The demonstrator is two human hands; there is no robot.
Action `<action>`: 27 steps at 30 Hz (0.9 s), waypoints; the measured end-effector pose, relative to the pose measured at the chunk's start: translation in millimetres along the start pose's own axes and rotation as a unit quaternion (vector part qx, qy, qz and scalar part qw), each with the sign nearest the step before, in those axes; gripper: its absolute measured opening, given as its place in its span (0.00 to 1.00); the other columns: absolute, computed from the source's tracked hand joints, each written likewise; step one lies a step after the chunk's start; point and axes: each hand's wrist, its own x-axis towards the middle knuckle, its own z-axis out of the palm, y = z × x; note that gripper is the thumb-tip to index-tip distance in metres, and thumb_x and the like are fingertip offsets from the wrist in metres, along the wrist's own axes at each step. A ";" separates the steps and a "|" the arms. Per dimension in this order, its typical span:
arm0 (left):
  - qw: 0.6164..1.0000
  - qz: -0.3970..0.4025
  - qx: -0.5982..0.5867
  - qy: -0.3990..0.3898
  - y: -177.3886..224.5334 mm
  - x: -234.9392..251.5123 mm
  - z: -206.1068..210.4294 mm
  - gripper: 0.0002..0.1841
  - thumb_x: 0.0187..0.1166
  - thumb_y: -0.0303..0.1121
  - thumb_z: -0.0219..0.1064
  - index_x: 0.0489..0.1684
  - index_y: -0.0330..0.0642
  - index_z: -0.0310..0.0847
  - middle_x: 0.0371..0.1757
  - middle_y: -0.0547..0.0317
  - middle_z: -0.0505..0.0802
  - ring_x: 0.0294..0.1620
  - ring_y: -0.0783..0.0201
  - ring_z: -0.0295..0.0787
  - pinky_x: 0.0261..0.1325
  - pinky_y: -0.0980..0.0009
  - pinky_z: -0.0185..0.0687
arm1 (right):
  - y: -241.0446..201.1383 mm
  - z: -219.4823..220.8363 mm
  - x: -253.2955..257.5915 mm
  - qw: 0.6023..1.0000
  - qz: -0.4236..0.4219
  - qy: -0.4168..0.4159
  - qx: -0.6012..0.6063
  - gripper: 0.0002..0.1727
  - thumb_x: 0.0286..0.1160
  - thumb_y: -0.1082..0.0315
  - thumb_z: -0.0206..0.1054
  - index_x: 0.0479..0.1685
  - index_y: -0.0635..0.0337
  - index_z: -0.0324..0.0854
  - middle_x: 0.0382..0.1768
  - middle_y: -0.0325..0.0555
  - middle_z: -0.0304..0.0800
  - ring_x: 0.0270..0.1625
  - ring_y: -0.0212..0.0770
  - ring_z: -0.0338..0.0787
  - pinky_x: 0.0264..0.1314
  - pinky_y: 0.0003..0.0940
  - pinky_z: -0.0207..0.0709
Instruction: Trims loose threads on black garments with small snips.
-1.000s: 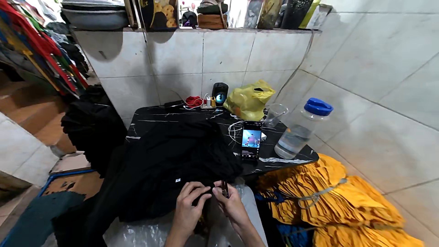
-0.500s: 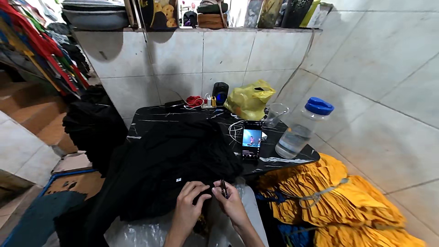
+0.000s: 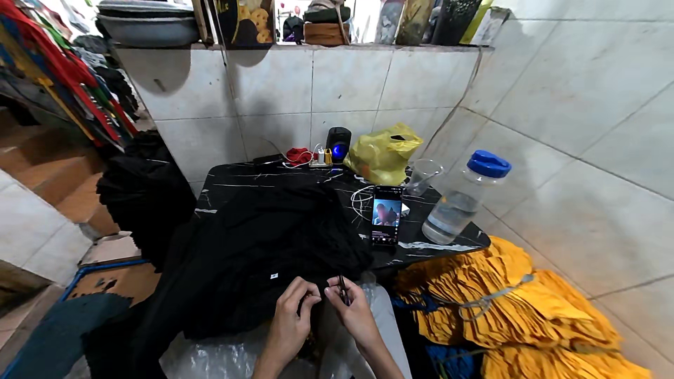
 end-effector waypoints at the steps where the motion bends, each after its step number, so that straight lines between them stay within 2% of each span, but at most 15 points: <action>1: 1.000 -0.008 -0.018 0.002 0.2 -0.7 0.6 0.05 0.82 0.30 0.66 0.41 0.42 0.87 0.42 0.63 0.89 0.45 0.73 0.87 0.51 0.77 0.87 | -0.7 0.4 -0.1 1.000 -0.015 0.003 -0.022 0.08 0.79 0.70 0.68 0.50 0.63 0.86 0.34 0.39 0.89 0.33 0.29 0.85 0.36 0.22 0.78; 3: 0.998 -0.029 -0.055 0.014 1.5 -2.6 2.0 0.04 0.80 0.27 0.66 0.41 0.40 0.87 0.45 0.61 0.90 0.42 0.70 0.90 0.46 0.75 0.92 | 1.4 1.4 -0.5 0.997 -0.046 0.010 -0.066 0.08 0.79 0.69 0.68 0.49 0.63 0.86 0.39 0.42 0.91 0.42 0.32 0.88 0.48 0.26 0.83; 5: 0.994 -0.050 -0.087 0.032 1.9 -4.6 3.1 0.04 0.80 0.25 0.66 0.42 0.39 0.87 0.50 0.58 0.91 0.39 0.68 0.91 0.40 0.74 0.93 | 4.8 1.5 -1.9 0.988 -0.078 0.023 -0.133 0.10 0.79 0.64 0.70 0.51 0.60 0.87 0.43 0.40 0.92 0.46 0.31 0.90 0.53 0.27 0.85; 7: 0.992 -0.061 -0.103 0.046 2.2 -4.9 2.7 0.04 0.81 0.25 0.66 0.43 0.38 0.87 0.52 0.57 0.92 0.40 0.66 0.93 0.40 0.73 0.94 | 4.2 -0.8 -6.1 0.962 -0.114 0.040 -0.246 0.17 0.78 0.53 0.72 0.55 0.55 0.88 0.46 0.37 0.93 0.47 0.30 0.91 0.53 0.31 0.87; 8: 0.992 -0.062 -0.101 0.053 1.8 -5.2 1.9 0.04 0.81 0.25 0.66 0.43 0.38 0.87 0.52 0.57 0.92 0.42 0.66 0.93 0.43 0.73 0.94 | 1.5 -2.0 -9.0 0.943 -0.133 0.046 -0.303 0.21 0.77 0.47 0.72 0.56 0.54 0.89 0.46 0.36 0.94 0.46 0.30 0.92 0.51 0.33 0.88; 10: 0.992 -0.058 -0.088 0.064 0.3 -5.8 0.5 0.04 0.80 0.24 0.66 0.42 0.39 0.87 0.53 0.57 0.93 0.49 0.66 0.93 0.50 0.73 0.93 | -3.8 -4.7 -13.2 0.900 -0.182 0.048 -0.393 0.26 0.77 0.39 0.68 0.55 0.52 0.90 0.41 0.36 0.95 0.37 0.30 0.92 0.39 0.34 0.88; 12: 0.993 -0.049 -0.075 0.072 1.3 -6.5 0.9 0.04 0.79 0.24 0.67 0.41 0.39 0.87 0.54 0.56 0.93 0.52 0.65 0.93 0.53 0.72 0.93 | -6.0 -6.7 -15.9 0.867 -0.225 0.039 -0.443 0.25 0.79 0.40 0.66 0.52 0.52 0.90 0.33 0.36 0.94 0.29 0.33 0.90 0.30 0.35 0.85; 15: 0.995 -0.033 -0.059 0.071 4.9 -7.8 3.8 0.04 0.78 0.24 0.67 0.40 0.39 0.89 0.56 0.56 0.93 0.54 0.66 0.93 0.53 0.74 0.93 | -9.7 -5.8 -18.9 0.845 -0.246 0.025 -0.475 0.21 0.78 0.43 0.67 0.48 0.52 0.90 0.29 0.36 0.92 0.27 0.35 0.90 0.27 0.38 0.85; 19: 0.996 -0.029 -0.052 0.068 6.0 -9.0 4.7 0.04 0.79 0.25 0.67 0.40 0.39 0.89 0.56 0.56 0.93 0.52 0.67 0.93 0.50 0.75 0.92 | -8.9 -1.2 -18.8 0.842 -0.251 0.039 -0.476 0.22 0.78 0.43 0.67 0.47 0.53 0.90 0.28 0.37 0.91 0.26 0.36 0.89 0.26 0.38 0.84; 21: 0.996 -0.031 -0.054 0.066 6.1 -9.2 4.3 0.04 0.79 0.25 0.67 0.40 0.39 0.89 0.56 0.56 0.93 0.54 0.67 0.93 0.52 0.75 0.93 | -7.5 -0.1 -18.4 0.842 -0.247 0.036 -0.477 0.23 0.82 0.43 0.64 0.48 0.53 0.90 0.29 0.37 0.92 0.26 0.36 0.90 0.27 0.38 0.84; 24: 0.996 -0.034 -0.062 0.060 6.4 -9.3 2.7 0.04 0.80 0.25 0.66 0.41 0.39 0.88 0.56 0.56 0.93 0.54 0.66 0.93 0.53 0.73 0.93 | -0.6 3.7 -18.3 0.837 -0.261 0.041 -0.479 0.22 0.87 0.46 0.57 0.45 0.51 0.91 0.28 0.36 0.92 0.27 0.36 0.91 0.26 0.38 0.84; 26: 0.995 -0.038 -0.066 0.060 5.8 -9.2 2.6 0.04 0.80 0.25 0.66 0.41 0.39 0.88 0.55 0.57 0.94 0.52 0.66 0.93 0.53 0.72 0.93 | 1.2 8.1 -18.0 0.859 -0.227 0.076 -0.453 0.23 0.86 0.45 0.58 0.46 0.53 0.91 0.26 0.36 0.91 0.25 0.35 0.90 0.25 0.38 0.83; 27: 0.995 -0.041 -0.069 0.060 5.5 -9.3 1.8 0.04 0.81 0.25 0.66 0.43 0.38 0.88 0.56 0.57 0.94 0.52 0.65 0.94 0.53 0.71 0.94 | 0.6 10.7 -16.9 0.886 -0.183 0.096 -0.415 0.24 0.84 0.43 0.60 0.48 0.54 0.91 0.26 0.36 0.90 0.25 0.35 0.88 0.27 0.39 0.83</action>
